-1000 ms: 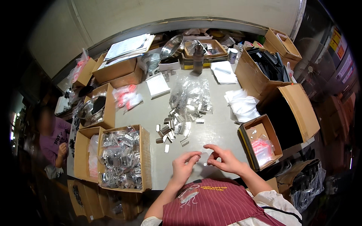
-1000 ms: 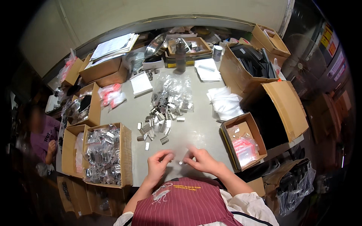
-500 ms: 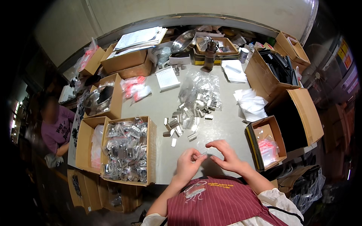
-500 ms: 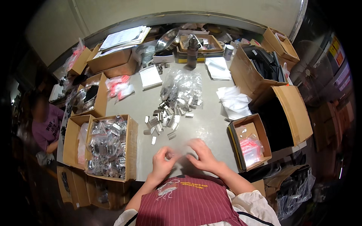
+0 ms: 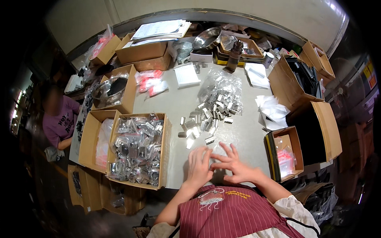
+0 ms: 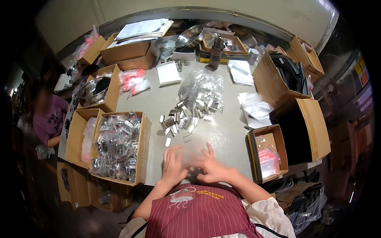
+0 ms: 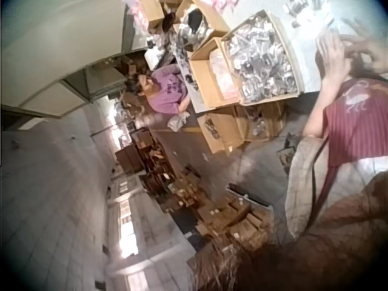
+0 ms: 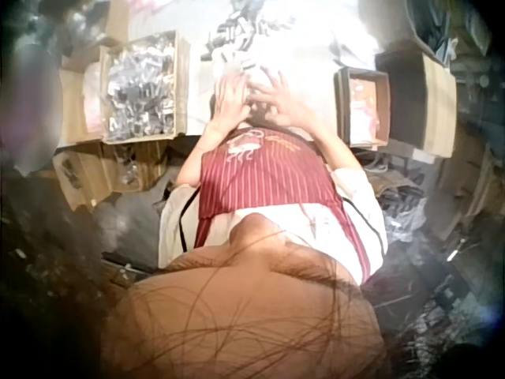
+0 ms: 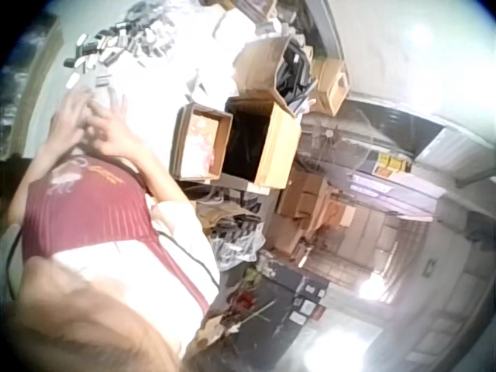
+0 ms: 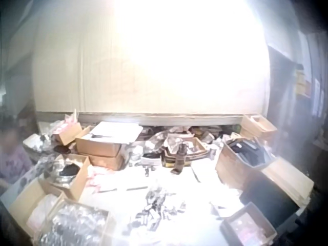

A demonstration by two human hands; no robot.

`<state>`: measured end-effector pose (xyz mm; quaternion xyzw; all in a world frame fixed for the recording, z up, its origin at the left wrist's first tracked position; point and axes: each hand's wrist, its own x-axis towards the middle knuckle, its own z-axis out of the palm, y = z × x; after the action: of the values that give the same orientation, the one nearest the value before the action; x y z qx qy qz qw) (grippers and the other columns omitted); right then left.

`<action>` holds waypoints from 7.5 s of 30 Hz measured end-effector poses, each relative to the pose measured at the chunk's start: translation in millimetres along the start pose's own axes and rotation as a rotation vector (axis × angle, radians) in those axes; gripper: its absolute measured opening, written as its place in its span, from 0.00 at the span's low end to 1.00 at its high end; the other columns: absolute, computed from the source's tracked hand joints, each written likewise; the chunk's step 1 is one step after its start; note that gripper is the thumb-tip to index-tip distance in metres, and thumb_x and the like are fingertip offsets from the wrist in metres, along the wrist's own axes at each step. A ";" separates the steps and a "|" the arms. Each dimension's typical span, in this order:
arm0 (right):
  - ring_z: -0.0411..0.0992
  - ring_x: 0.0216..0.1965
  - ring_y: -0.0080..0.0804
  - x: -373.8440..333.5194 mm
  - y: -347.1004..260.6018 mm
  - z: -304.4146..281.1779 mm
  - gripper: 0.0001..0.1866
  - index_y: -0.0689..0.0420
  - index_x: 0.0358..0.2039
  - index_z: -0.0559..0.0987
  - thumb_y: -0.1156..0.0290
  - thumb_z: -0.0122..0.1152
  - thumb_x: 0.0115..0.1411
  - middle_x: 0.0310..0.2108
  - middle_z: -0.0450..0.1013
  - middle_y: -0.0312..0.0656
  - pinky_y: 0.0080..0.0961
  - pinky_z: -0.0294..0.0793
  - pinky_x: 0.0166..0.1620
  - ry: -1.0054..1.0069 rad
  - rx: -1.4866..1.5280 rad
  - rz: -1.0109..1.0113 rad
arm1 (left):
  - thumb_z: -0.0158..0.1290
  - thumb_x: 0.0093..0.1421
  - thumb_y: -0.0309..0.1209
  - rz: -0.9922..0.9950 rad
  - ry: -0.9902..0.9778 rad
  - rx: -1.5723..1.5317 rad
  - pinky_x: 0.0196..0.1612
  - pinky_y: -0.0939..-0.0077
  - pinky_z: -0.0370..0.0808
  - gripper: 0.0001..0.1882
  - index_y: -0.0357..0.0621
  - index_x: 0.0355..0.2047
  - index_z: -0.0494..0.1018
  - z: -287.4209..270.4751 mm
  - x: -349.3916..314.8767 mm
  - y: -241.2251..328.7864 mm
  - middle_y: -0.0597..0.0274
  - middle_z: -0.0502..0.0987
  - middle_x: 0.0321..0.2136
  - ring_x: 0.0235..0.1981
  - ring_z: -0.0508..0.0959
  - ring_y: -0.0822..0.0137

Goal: The person picks small metallic rectangular parts from a pile on the table, places each into a small clear plastic bag, and sets the bagged part into a cardboard box. The person repeats this one-at-a-time handling throughout the clip.

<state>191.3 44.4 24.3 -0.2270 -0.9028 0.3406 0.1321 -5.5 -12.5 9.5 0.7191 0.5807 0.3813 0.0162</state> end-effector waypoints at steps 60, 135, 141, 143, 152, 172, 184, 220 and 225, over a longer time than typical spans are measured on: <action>0.77 0.48 0.37 68.1 43.2 35.2 0.12 0.57 0.46 0.84 0.74 0.64 0.61 0.49 0.78 0.44 0.29 0.77 0.49 0.298 0.227 -0.100 | 0.63 0.60 0.23 -0.843 -0.011 -1.634 0.41 0.78 0.76 0.08 0.40 0.32 0.72 -8.1 -26.5 -56.1 0.61 0.79 0.32 0.34 0.78 0.73; 0.79 0.22 0.35 37.9 -9.1 32.9 0.17 0.60 0.34 0.75 0.58 0.53 0.71 0.25 0.78 0.45 0.30 0.83 0.28 -0.101 1.574 0.499 | 0.58 0.60 0.17 -0.692 0.349 -1.552 0.52 0.60 0.77 0.09 0.39 0.28 0.68 -22.4 -15.9 1.1 0.33 0.77 0.46 0.48 0.80 0.51; 0.79 0.23 0.33 38.0 -6.3 30.4 0.18 0.60 0.36 0.76 0.56 0.55 0.70 0.25 0.79 0.44 0.28 0.82 0.29 -0.111 1.437 0.516 | 0.59 0.61 0.20 -0.795 0.342 -1.646 0.49 0.62 0.78 0.12 0.41 0.24 0.67 -24.1 -17.4 0.2 0.40 0.79 0.43 0.45 0.81 0.53; 0.79 0.25 0.31 34.6 5.9 34.8 0.16 0.60 0.36 0.76 0.58 0.58 0.69 0.26 0.79 0.42 0.27 0.81 0.31 -0.003 1.071 0.437 | 0.59 0.62 0.22 -0.848 0.338 -1.624 0.42 0.70 0.74 0.14 0.45 0.23 0.66 -24.6 -11.8 2.8 0.52 0.76 0.35 0.37 0.77 0.62; 0.78 0.42 0.44 35.3 -8.2 2.9 0.14 0.60 0.44 0.79 0.79 0.65 0.55 0.40 0.78 0.46 0.35 0.81 0.50 0.428 -0.196 -0.313 | 0.62 0.61 0.26 -0.976 0.169 -1.552 0.33 0.80 0.74 0.13 0.46 0.23 0.69 -19.5 -18.8 -7.5 0.65 0.76 0.25 0.30 0.78 0.74; 0.77 0.28 0.39 26.5 -18.4 4.6 0.18 0.60 0.39 0.81 0.83 0.64 0.44 0.28 0.77 0.43 0.30 0.77 0.30 0.542 -0.157 -0.282 | 0.62 0.60 0.26 -0.999 0.150 -1.562 0.32 0.81 0.71 0.12 0.44 0.23 0.70 -24.7 -13.5 11.2 0.62 0.79 0.27 0.26 0.75 0.74; 0.80 0.37 0.44 31.6 -19.0 25.6 0.16 0.65 0.42 0.82 0.80 0.67 0.50 0.36 0.80 0.47 0.36 0.81 0.47 0.547 -0.227 -0.297 | 0.57 0.65 0.27 -1.094 0.299 -1.672 0.39 0.75 0.78 0.06 0.41 0.32 0.71 -15.0 -17.5 6.5 0.56 0.81 0.33 0.33 0.81 0.69; 0.76 0.44 0.32 200.9 117.0 -61.1 0.20 0.63 0.52 0.77 0.78 0.61 0.58 0.45 0.77 0.43 0.28 0.76 0.51 0.311 0.531 0.105 | 0.61 0.59 0.22 -0.984 0.250 -1.332 0.49 0.74 0.77 0.06 0.37 0.33 0.74 43.1 -72.5 -60.4 0.49 0.81 0.41 0.42 0.80 0.66; 0.75 0.45 0.43 126.6 36.0 9.0 0.13 0.57 0.42 0.80 0.73 0.67 0.55 0.42 0.77 0.44 0.37 0.69 0.58 -0.110 0.147 -0.175 | 0.58 0.61 0.23 -1.086 0.280 -1.573 0.46 0.74 0.79 0.02 0.39 0.34 0.75 16.4 -61.7 -71.1 0.57 0.80 0.36 0.38 0.81 0.68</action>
<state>90.1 126.7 4.0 -0.1181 -0.8976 0.4051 0.1276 -56.9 -34.9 -67.9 0.0839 0.4095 0.6840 0.5978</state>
